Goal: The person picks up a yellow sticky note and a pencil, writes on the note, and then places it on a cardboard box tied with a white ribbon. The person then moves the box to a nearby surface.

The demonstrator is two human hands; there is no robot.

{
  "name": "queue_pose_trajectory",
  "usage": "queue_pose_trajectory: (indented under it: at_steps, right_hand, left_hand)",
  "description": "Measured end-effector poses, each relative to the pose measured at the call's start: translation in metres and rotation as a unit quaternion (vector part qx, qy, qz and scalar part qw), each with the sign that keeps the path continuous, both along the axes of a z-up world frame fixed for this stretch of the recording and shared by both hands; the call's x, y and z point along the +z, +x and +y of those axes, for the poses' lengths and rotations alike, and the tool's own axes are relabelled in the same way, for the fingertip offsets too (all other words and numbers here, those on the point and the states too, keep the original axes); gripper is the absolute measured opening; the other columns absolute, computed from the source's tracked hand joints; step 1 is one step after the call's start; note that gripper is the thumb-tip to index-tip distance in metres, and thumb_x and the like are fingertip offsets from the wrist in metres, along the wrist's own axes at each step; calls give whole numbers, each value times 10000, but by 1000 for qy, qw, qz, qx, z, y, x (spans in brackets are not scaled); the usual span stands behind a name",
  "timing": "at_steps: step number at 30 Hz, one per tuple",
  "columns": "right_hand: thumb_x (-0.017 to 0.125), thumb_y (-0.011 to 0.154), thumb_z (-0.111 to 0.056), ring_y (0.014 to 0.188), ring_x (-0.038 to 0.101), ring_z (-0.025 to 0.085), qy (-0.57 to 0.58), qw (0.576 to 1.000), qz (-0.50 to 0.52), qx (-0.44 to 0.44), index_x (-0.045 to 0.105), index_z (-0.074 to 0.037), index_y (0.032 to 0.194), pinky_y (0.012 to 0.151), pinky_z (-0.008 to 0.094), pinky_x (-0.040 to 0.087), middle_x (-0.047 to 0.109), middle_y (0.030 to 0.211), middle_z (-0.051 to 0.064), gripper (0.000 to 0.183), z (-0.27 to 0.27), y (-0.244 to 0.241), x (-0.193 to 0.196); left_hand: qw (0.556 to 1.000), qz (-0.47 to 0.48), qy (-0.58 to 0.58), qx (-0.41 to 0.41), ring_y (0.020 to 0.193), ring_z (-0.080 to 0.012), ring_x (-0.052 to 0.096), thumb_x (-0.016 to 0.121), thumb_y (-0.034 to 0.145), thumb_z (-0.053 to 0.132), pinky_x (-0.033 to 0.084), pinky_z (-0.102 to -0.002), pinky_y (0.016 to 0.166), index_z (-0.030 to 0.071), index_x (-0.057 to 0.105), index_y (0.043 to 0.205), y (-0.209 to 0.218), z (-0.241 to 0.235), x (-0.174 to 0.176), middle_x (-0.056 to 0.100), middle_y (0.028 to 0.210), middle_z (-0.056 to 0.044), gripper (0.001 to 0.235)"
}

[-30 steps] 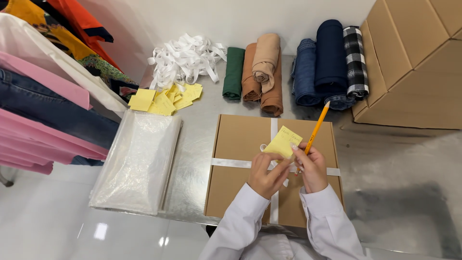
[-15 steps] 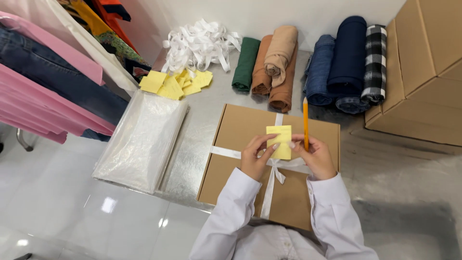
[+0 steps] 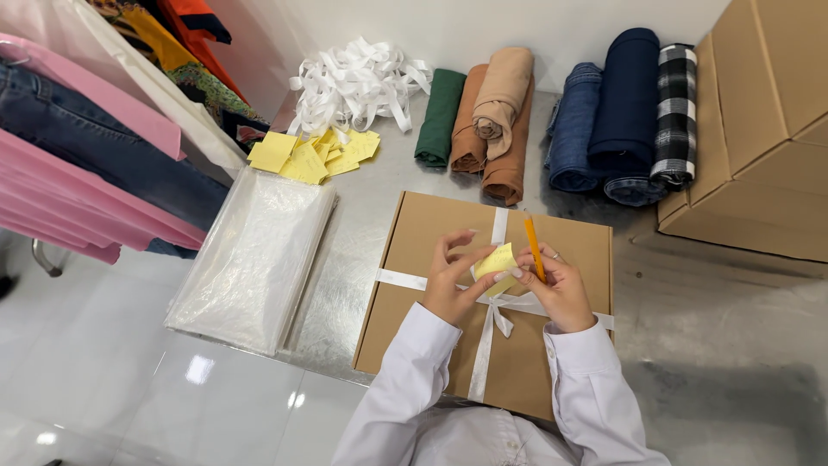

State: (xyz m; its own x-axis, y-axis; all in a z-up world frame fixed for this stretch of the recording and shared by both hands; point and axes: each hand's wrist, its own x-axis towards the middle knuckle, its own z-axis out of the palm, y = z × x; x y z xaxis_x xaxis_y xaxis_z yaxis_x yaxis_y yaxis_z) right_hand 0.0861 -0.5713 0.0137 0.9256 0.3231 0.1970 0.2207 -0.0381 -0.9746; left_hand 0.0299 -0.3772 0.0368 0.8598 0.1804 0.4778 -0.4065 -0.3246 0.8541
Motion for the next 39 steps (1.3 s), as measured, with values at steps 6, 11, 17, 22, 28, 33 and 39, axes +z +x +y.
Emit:
queue_pose_trajectory:
  at_steps: [6, 11, 17, 22, 28, 33, 39]
  right_hand:
    - [718, 929, -88, 630, 466, 90, -18, 1000, -8, 24, 741, -23, 946, 651, 239, 424, 621, 1012, 105, 71, 1, -2, 3]
    - [705, 959, -107, 668, 452, 64, -9, 1000, 17, 17, 737, -31, 986, 644, 211, 411, 577, 865, 41, 87, 11, -15, 26]
    - [713, 949, -93, 668, 458, 68, -1, 999, 29, 13, 751, -23, 1005, 638, 209, 421, 603, 801, 41, 97, 11, -21, 33]
    - [712, 950, -83, 695, 457, 69, 27, 999, 44, 0, 751, -16, 1007, 638, 192, 427, 570, 770, 20, 96, 13, -24, 30]
    - [720, 943, -87, 674, 475, 43, 50, 997, 57, -13, 742, -12, 987, 609, 170, 427, 562, 763, 25, 90, 12, -23, 34]
    - [734, 930, -117, 672, 468, 21, 43, 996, 71, -14, 758, -6, 993, 603, 150, 419, 551, 722, 3, 130, 9, -24, 36]
    - [744, 919, -88, 696, 484, 55, 47, 997, 59, -12, 761, 7, 990, 623, 176, 436, 573, 740, 36, 120, 9, -23, 28]
  left_hand:
    - [996, -61, 60, 32, 928, -275, 724, 865, 822, 215, 592, -363, 840, 57, 740, 1114, -5, -3, -3, 710, 1053, -101, 355]
    - [970, -149, 176, 79, 1140, -361, 662, 811, 872, 208, 546, -453, 962, 79, 636, 1360, -9, 1, 16, 618, 1317, -189, 534]
    - [973, -155, 156, 66, 1158, -321, 658, 792, 891, 207, 520, -407, 995, 105, 677, 1316, -8, -8, 3, 656, 1309, -133, 452]
    - [995, -93, 21, 14, 927, -298, 732, 835, 850, 169, 582, -377, 834, 62, 718, 1252, -10, -15, 2, 744, 1049, -129, 432]
    - [998, -30, -60, -14, 670, -179, 672, 814, 891, 209, 543, -307, 679, 115, 785, 1119, -11, -23, 0, 721, 752, -68, 248]
    - [999, -49, -3, 6, 846, -279, 728, 807, 890, 181, 573, -366, 751, 75, 717, 1249, -17, -21, 26, 745, 1008, -136, 385]
    - [1000, -7, -30, -5, 772, -211, 701, 809, 895, 235, 559, -326, 708, 134, 744, 1232, -12, -19, -3, 751, 975, -91, 358]
